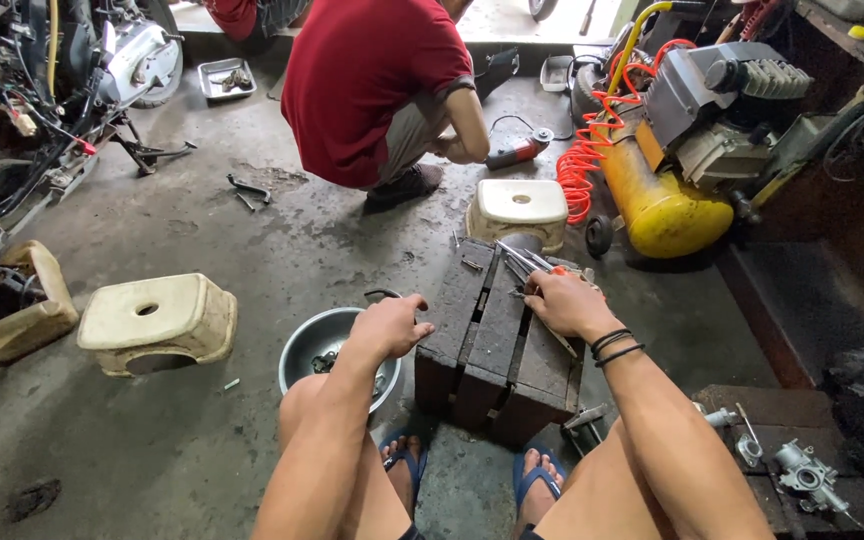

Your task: The person sits on the floor and uses a screwdriver to remove screws from a circular mechanical part with wires. They place the screws into a metal bowl and continue to disassemble the part, separating the wires and components.

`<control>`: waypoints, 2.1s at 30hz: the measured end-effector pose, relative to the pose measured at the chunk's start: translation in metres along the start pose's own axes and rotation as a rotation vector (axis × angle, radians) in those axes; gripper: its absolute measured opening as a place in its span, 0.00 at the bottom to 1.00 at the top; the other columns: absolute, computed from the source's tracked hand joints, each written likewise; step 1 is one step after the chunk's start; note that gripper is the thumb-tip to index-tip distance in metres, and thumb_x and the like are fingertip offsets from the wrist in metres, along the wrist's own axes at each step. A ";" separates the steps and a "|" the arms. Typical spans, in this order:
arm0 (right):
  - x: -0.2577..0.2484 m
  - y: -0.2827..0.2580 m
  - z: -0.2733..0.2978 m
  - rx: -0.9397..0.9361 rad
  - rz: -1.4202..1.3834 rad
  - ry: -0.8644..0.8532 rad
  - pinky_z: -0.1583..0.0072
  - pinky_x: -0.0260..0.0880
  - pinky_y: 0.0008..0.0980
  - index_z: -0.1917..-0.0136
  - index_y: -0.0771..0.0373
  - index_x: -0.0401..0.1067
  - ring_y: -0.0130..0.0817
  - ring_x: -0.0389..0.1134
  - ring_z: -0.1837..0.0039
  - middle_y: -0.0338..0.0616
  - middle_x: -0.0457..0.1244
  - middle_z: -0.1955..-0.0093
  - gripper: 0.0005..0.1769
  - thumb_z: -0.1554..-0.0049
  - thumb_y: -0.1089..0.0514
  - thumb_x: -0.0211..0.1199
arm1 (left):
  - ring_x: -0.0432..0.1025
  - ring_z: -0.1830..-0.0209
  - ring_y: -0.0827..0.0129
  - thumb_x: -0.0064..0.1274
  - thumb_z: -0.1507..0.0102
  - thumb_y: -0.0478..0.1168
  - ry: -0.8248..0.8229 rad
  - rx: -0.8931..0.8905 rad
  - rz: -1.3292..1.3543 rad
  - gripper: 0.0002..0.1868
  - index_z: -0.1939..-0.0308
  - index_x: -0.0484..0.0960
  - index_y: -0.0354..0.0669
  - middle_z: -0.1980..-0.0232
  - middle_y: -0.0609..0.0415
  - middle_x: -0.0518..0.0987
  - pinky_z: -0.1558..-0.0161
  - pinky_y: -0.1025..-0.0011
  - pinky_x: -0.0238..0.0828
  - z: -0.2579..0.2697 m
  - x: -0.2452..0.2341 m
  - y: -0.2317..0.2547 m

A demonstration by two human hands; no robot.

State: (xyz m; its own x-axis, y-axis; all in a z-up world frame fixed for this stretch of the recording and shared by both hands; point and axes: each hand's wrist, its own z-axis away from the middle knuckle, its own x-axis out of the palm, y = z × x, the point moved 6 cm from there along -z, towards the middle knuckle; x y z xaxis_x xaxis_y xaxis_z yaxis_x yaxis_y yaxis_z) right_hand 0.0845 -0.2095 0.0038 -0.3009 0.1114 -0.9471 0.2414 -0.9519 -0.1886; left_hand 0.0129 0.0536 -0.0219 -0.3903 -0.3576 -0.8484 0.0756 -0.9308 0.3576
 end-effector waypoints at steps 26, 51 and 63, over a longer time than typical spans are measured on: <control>0.004 0.005 -0.004 0.003 0.010 -0.012 0.33 0.69 0.50 0.41 0.46 0.72 0.52 0.69 0.33 0.44 0.71 0.41 0.16 0.39 0.43 0.54 | 0.71 0.34 0.40 0.48 0.32 0.57 -0.021 0.007 -0.018 0.26 0.31 0.72 0.62 0.36 0.41 0.78 0.35 0.48 0.68 0.006 -0.002 0.004; 0.002 0.002 -0.001 0.000 0.010 -0.038 0.33 0.69 0.50 0.41 0.47 0.72 0.52 0.69 0.33 0.45 0.71 0.41 0.16 0.38 0.43 0.53 | 0.72 0.35 0.40 0.47 0.32 0.58 -0.024 0.019 -0.034 0.26 0.31 0.71 0.61 0.37 0.39 0.77 0.36 0.49 0.69 0.007 0.000 0.005; 0.001 -0.001 0.003 -0.014 -0.027 -0.021 0.41 0.67 0.50 0.40 0.53 0.69 0.49 0.67 0.37 0.47 0.68 0.40 0.16 0.37 0.47 0.52 | 0.73 0.41 0.49 0.48 0.30 0.58 -0.038 -0.022 -0.021 0.27 0.30 0.67 0.53 0.38 0.45 0.78 0.47 0.52 0.73 0.018 -0.008 0.014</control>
State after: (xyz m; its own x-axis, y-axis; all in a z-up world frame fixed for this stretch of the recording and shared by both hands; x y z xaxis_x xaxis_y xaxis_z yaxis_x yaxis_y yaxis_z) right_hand 0.0814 -0.2094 0.0040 -0.3268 0.1308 -0.9360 0.2455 -0.9446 -0.2177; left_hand 0.0006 0.0444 -0.0029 -0.4262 -0.3353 -0.8402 0.0866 -0.9396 0.3310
